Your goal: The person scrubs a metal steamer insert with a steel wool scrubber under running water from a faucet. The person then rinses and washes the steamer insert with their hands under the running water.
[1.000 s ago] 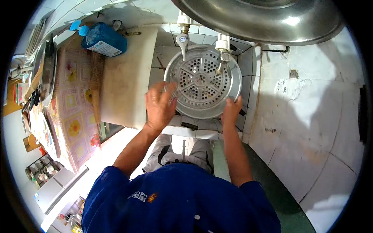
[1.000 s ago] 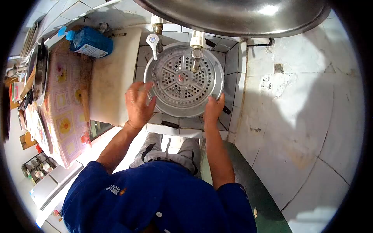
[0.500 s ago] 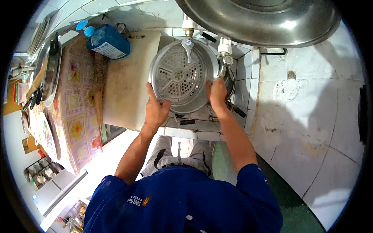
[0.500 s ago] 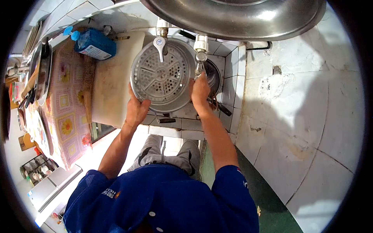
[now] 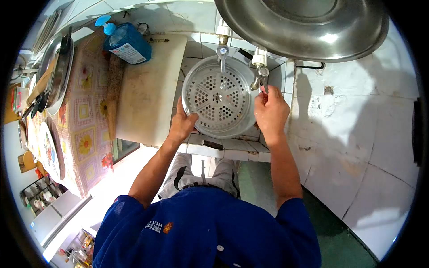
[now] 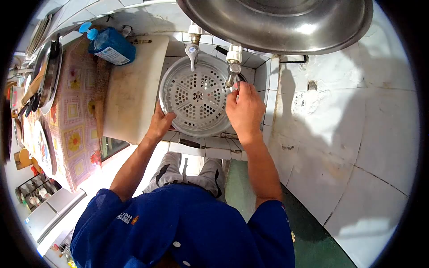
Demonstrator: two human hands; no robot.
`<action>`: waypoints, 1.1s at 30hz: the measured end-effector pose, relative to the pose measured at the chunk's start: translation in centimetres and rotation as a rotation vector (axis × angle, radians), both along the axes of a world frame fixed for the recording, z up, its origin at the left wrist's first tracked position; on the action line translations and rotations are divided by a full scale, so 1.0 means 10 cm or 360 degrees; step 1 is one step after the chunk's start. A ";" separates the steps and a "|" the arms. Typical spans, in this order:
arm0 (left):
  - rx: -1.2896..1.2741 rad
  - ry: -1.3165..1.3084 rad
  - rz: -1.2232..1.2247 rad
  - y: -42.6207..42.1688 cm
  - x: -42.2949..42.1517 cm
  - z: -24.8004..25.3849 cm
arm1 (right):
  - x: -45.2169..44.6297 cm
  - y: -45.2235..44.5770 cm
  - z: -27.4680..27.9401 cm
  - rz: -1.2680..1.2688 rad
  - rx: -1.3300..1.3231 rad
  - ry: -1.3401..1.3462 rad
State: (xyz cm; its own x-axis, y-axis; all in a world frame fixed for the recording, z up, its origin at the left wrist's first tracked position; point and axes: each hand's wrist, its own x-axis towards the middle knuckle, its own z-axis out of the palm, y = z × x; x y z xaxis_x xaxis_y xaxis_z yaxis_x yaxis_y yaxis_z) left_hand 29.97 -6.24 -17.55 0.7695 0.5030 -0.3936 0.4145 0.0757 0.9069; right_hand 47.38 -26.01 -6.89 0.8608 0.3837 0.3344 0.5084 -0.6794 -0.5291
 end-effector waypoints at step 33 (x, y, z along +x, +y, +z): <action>-0.0958 0.0620 -0.1321 1.15 -0.33 0.70 | -0.91 -0.18 0.58 0.0390 0.0490 0.0812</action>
